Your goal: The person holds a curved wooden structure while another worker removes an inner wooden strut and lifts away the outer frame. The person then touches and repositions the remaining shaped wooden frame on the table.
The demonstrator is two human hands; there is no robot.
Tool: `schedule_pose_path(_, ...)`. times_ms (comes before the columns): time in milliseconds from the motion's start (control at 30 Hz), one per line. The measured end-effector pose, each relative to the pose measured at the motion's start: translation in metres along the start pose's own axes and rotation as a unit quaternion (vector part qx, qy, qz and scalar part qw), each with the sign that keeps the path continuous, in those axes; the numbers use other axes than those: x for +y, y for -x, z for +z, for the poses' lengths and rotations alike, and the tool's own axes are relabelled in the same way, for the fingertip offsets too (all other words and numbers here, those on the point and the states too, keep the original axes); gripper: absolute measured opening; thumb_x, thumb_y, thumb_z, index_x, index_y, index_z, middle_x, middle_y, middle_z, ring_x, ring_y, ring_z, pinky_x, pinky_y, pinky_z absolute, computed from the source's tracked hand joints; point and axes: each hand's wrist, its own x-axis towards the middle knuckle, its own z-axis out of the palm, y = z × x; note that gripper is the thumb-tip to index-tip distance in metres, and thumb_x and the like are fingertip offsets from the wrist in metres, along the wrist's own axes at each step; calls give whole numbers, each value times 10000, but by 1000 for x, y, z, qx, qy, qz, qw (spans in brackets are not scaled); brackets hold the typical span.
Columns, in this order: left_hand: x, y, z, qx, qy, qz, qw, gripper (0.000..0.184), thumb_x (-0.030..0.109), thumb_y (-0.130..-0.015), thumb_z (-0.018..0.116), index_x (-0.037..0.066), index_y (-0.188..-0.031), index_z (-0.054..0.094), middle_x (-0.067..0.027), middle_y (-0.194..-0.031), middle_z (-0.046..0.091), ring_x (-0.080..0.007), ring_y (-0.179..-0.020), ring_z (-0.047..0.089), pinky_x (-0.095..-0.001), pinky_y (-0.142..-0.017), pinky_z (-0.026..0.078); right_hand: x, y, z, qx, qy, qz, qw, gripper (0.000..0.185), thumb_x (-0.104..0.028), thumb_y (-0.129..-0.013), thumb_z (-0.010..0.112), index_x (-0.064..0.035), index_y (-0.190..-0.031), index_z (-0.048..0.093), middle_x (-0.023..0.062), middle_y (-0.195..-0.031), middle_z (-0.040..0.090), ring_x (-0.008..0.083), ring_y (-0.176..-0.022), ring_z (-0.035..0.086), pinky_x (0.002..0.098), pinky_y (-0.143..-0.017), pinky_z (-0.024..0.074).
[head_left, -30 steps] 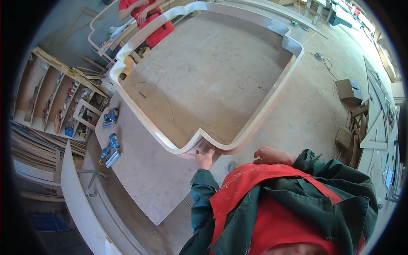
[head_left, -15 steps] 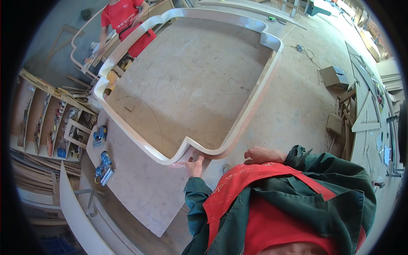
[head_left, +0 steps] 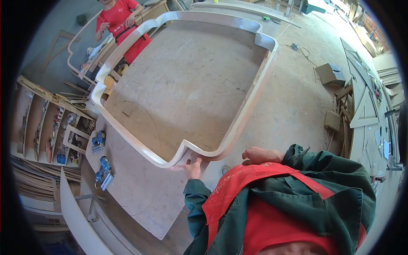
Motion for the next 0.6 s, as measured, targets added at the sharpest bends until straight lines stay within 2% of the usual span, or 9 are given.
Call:
schedule_pose_path(67, -3, 0, -1, 7, 2, -7, 1000, 894, 54, -781, 732, -92, -1442, 147, -204, -1376, 445, -297, -1244, 458, -372, -1058, 378, 4, 1, 5, 44, -14, -35, 998, 368, -313, -898, 578, 49, -938, 626, 276, -922, 636, 450, -924, 592, 490, -800, 473)
schedule_pose_path(167, -4, -3, -2, -9, 2, -5, 1000, 971, 52, -777, 734, -97, -1452, 52, -207, -1392, 427, -296, -1249, 455, -369, -1061, 377, 6, -1, 6, 37, 2, -43, 998, 371, -313, -899, 578, 49, -959, 630, 276, -929, 637, 449, -932, 592, 486, -808, 475)
schedule_pose_path(333, -6, -1, 3, 27, 26, 14, 999, 999, 79, -771, 740, -113, -1448, 32, -216, -1397, 423, -303, -1259, 447, -377, -1066, 369, -8, 7, -2, 44, -15, -5, 999, 350, -295, -898, 588, 40, -988, 639, 265, -956, 644, 438, -964, 593, 477, -834, 476)
schedule_pose_path(367, -17, -13, -1, 0, 34, 17, 999, 991, 108, -764, 746, -120, -1446, 63, -221, -1404, 417, -304, -1264, 443, -377, -1066, 365, -4, 8, 0, 30, -15, -5, 999, 350, -295, -898, 588, 40, -988, 639, 265, -956, 644, 438, -964, 593, 477, -834, 476)
schedule_pose_path(467, -14, -13, -6, -50, -1, 1, 999, 956, 193, -740, 765, -137, -1424, 183, -239, -1423, 396, -309, -1278, 434, -375, -1065, 357, 12, 1, 13, 75, -25, -38, 996, 334, -271, -893, 601, 27, -1036, 648, 251, -1000, 650, 426, -994, 594, 465, -866, 477)
schedule_pose_path(500, -2, -3, -3, -25, -8, 6, 1000, 937, 198, -738, 765, -143, -1412, 210, -245, -1425, 391, -310, -1277, 438, -371, -1062, 358, 9, -1, 12, 55, -26, -43, 997, 334, -271, -893, 601, 27, -1036, 648, 251, -1000, 650, 426, -994, 594, 465, -866, 477)
schedule_pose_path(600, 8, 6, 4, 29, -23, -2, 999, 906, 203, -733, 767, -154, -1389, 254, -255, -1424, 388, -316, -1273, 447, -371, -1056, 362, -7, -2, -2, -3, 1, 27, 1000, 374, -260, -904, 593, 38, -1129, 616, 248, -1093, 640, 404, -1045, 597, 424, -908, 481)
